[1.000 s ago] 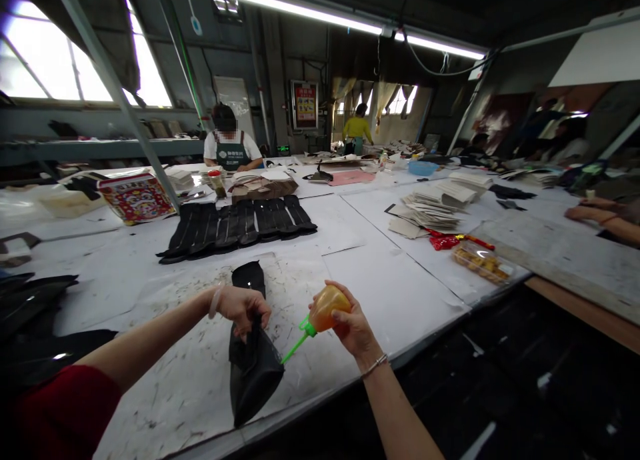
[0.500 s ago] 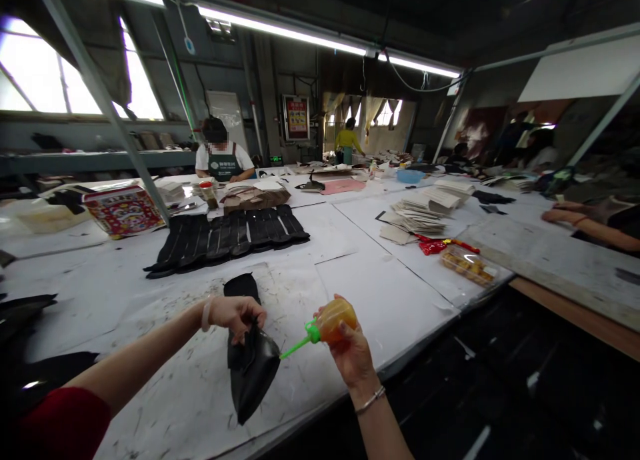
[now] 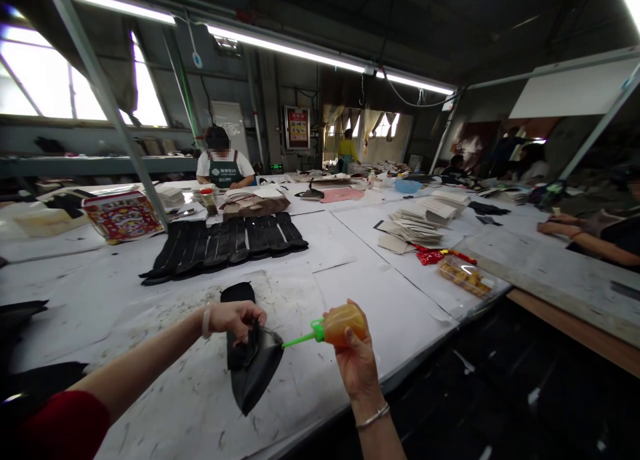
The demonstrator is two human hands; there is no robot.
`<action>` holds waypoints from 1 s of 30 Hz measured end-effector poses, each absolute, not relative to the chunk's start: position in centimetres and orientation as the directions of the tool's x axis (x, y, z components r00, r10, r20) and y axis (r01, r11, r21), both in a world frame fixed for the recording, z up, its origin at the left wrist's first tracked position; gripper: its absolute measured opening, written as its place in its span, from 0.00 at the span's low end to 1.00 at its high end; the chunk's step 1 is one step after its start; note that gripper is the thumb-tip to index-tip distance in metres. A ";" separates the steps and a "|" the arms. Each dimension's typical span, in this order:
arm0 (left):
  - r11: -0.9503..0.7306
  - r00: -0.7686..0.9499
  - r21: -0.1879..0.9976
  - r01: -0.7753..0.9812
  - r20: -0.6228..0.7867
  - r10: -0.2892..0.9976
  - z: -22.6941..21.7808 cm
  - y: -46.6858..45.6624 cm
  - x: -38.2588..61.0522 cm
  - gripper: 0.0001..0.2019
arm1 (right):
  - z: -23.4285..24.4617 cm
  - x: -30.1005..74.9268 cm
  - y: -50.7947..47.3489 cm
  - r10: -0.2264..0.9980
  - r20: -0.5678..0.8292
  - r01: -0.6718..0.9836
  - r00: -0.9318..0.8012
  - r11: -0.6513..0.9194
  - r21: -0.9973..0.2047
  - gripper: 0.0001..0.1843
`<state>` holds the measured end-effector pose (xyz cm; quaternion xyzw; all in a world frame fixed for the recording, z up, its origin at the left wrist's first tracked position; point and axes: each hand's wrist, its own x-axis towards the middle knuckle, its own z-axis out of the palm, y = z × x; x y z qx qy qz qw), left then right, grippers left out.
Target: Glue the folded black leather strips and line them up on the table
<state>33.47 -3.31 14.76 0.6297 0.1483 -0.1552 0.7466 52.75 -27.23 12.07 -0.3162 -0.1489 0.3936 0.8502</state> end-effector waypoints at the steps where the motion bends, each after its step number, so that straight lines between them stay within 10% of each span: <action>1: 0.158 0.910 0.897 0.413 -0.413 -0.040 14.8 -3.3 33.5 0.15 | 12.1 52.8 -27.3 0.757 0.003 -0.571 0.653 0.495 -0.655 0.35; 30: 0.221 0.953 0.937 0.271 -0.293 0.076 15.0 -2.5 34.9 0.17 | 13.1 52.6 -28.5 0.703 0.106 -0.448 0.703 0.553 -0.702 0.33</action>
